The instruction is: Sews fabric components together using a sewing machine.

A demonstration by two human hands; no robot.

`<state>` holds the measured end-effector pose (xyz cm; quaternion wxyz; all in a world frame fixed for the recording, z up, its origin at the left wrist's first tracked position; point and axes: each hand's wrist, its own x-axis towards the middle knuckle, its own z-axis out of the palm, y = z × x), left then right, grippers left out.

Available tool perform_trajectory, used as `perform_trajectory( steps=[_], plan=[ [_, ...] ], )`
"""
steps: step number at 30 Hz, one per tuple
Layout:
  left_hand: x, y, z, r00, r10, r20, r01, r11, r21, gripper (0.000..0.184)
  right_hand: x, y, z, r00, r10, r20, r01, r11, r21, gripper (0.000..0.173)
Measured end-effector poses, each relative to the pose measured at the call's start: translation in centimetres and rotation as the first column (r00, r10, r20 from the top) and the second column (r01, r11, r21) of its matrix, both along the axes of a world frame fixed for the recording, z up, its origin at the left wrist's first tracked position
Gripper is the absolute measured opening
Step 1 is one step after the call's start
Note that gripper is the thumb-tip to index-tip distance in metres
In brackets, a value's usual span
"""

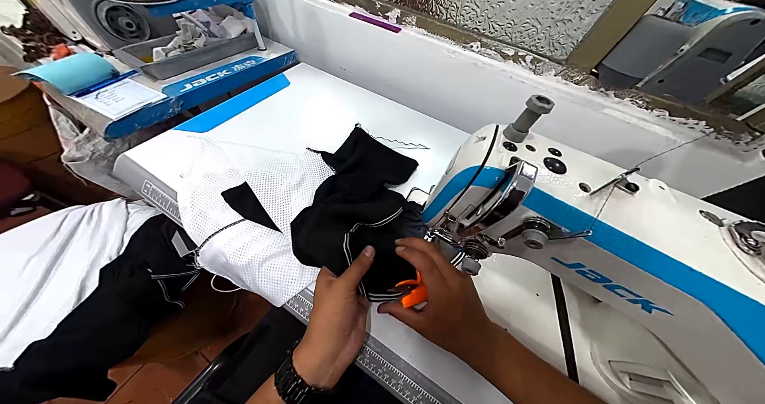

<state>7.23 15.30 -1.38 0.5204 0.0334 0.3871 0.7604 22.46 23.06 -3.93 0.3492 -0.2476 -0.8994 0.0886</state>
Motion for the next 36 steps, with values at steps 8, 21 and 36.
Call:
perform_trajectory(
  steps=[8, 21, 36],
  plan=[
    [-2.0, -7.7, -1.5, -0.113, 0.150, -0.982, 0.049, 0.988, 0.145, 0.031, 0.9, 0.6, -0.1, 0.992, 0.109, -0.065, -0.111, 0.994, -0.014, 0.020],
    [-6.7, 0.2, 0.7, 0.556, -0.486, -0.675, 0.503, 0.843, -0.192, 0.004, 0.7, -1.0, 1.1, 0.967, 0.118, -0.225, -0.103, 0.992, 0.078, 0.037],
    [-6.2, 0.1, 0.1, 0.634, -0.378, -0.674, 0.387, 0.910, -0.146, 0.009, 0.1, -3.0, 2.3, 0.848, 0.151, -0.509, -0.478, -0.197, -0.856, 0.037]
  ],
)
